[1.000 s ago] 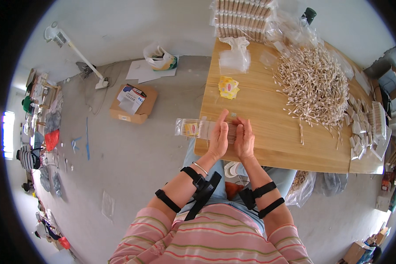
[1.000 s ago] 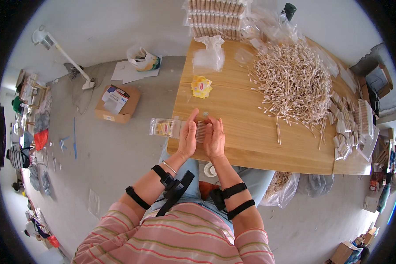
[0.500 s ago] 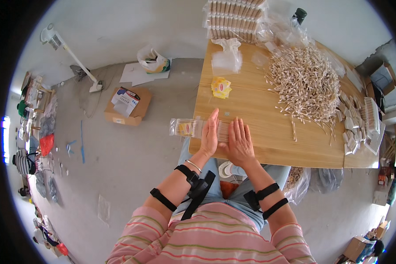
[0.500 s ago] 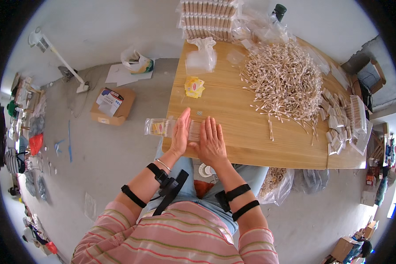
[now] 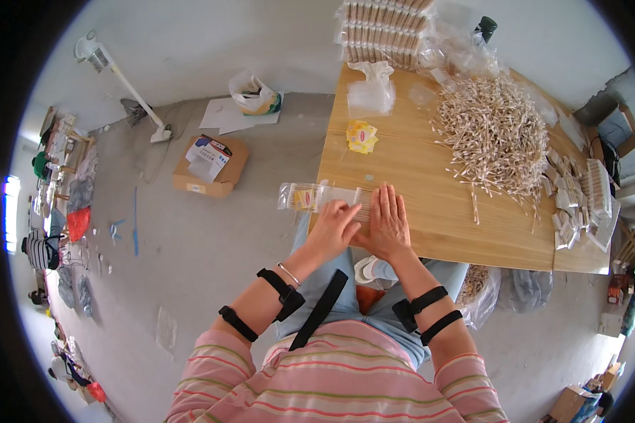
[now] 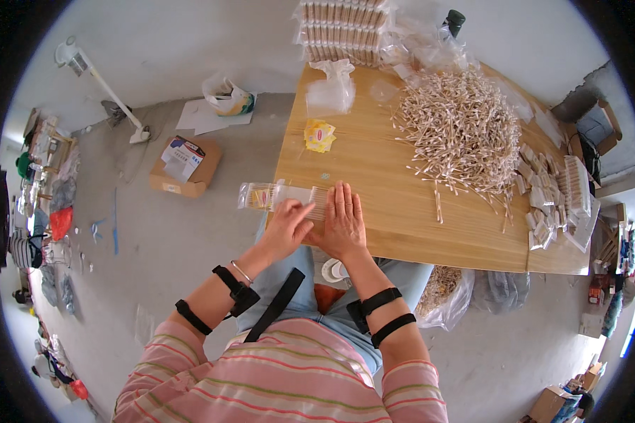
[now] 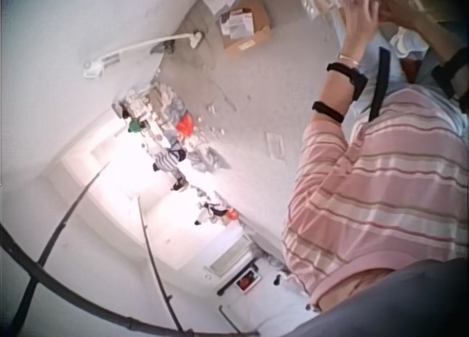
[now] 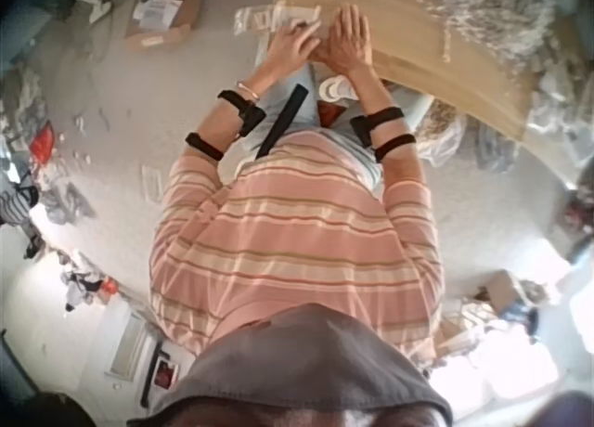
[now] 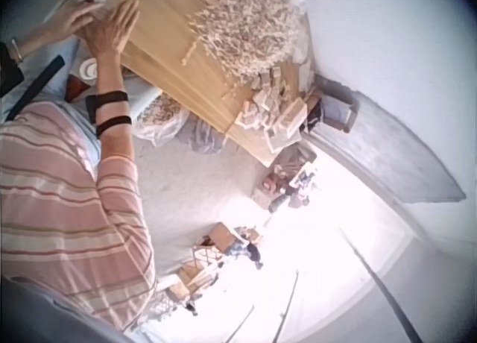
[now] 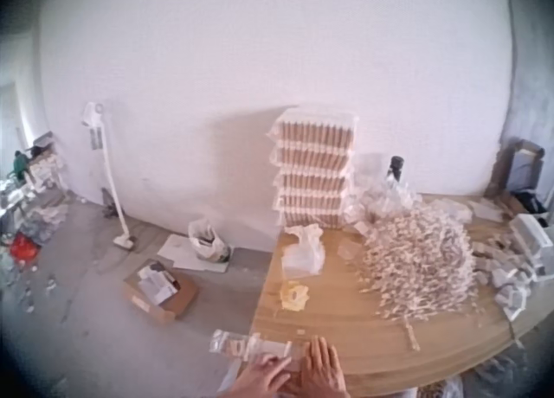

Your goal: Manually aligning bundles of cotton swabs and sliding them into small plastic packaging sleeves.

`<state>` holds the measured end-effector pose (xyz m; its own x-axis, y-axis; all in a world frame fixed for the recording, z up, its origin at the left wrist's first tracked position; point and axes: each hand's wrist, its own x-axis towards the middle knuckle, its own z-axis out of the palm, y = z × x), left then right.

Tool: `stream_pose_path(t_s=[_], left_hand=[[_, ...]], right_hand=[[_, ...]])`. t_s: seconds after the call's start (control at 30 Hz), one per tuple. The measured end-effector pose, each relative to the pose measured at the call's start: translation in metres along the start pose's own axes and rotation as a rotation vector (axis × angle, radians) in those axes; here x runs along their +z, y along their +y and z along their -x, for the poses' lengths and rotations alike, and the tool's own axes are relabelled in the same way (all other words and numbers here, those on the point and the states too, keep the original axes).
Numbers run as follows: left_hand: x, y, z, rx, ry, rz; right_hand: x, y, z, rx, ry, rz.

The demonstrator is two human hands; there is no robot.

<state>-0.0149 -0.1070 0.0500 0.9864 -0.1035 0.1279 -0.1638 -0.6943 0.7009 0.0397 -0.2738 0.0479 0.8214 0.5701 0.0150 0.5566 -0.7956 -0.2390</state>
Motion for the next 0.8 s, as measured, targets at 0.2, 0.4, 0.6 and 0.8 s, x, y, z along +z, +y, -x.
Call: stream_pose_path(t_s=[0.2,0.4,0.6,0.8], left_hand=[[-0.006,0.016,0.016,0.130,-0.066,-0.284],[-0.004,0.015,0.014,0.118,-0.092,-0.296],[0.002,0.013,0.015,0.131,-0.088,-0.350],[0.003,0.020,0.008,0.083,-0.127,-0.392]], right_hand=[[-0.001,-0.003,-0.002,0.023,-0.063,-0.038],[0.001,-0.003,-0.001,0.023,-0.061,-0.024],[0.004,-0.002,-0.001,0.007,-0.011,-0.013],[0.005,0.001,0.001,-0.009,-0.013,0.001]])
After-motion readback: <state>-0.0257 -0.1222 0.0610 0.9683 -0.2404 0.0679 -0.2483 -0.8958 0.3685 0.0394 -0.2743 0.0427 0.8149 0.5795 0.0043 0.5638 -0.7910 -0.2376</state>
